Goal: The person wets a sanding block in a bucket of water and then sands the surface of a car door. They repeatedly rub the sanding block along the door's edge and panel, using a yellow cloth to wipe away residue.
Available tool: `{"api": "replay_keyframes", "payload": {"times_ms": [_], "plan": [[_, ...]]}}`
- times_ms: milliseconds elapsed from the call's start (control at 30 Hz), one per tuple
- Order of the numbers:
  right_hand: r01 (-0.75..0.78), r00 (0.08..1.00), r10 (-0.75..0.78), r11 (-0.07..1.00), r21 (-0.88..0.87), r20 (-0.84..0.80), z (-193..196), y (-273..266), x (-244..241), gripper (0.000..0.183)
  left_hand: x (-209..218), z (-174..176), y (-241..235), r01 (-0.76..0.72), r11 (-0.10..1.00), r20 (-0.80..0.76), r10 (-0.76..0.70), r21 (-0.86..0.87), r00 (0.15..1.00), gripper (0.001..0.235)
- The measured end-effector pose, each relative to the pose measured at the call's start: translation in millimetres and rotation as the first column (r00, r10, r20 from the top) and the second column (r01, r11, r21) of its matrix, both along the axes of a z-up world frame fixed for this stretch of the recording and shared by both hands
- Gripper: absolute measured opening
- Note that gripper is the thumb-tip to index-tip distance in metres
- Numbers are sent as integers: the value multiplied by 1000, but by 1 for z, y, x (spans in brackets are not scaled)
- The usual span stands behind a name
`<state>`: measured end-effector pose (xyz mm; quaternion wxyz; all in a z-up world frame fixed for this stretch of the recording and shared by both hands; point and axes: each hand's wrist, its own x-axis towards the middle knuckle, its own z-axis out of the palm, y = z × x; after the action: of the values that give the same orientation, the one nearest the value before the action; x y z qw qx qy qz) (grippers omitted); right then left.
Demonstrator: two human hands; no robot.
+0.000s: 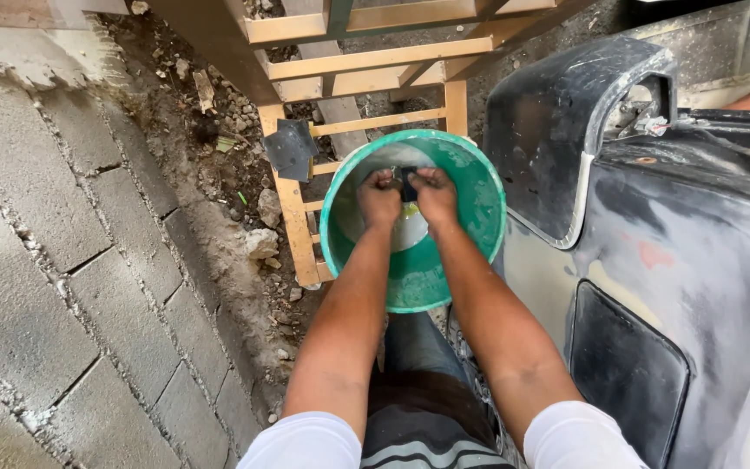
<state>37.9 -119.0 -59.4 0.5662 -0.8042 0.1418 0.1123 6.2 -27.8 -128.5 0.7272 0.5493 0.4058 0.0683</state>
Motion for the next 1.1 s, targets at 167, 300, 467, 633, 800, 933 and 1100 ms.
{"api": "replay_keyframes", "payload": {"times_ms": [167, 300, 467, 633, 800, 933, 1100], "plan": [[111, 869, 11, 970, 217, -495, 68, 15, 7, 22, -3, 80, 15, 210, 969, -31, -207, 131, 978, 20], [196, 770, 97, 904, 379, -630, 28, -7, 12, 29, 1, 101, 28, 376, 925, -40, -374, 59, 927, 28], [233, 815, -64, 946, 225, -576, 17, -7, 6, 33, 11, 95, 29, 551, 746, -369, -425, 374, 826, 40], [390, 805, -313, 920, 51, -504, -6, -10, 0, 36, 20, 123, 28, 879, 74, -657, -636, 470, 405, 57], [426, 804, -319, 898, 112, -502, 6, -1, 3, 44, 22, 33, -3, 983, 63, -646, -746, 174, 162, 35], [360, 796, -311, 933, -7, -519, 6, -3, 2, 51, 10, 124, 26, 987, 53, -640, -756, 150, 138, 33], [457, 775, -197, 831, 317, -601, -8, -6, 5, 52, -20, 240, 65, 897, 352, -476, -761, 268, 441, 47]]}}
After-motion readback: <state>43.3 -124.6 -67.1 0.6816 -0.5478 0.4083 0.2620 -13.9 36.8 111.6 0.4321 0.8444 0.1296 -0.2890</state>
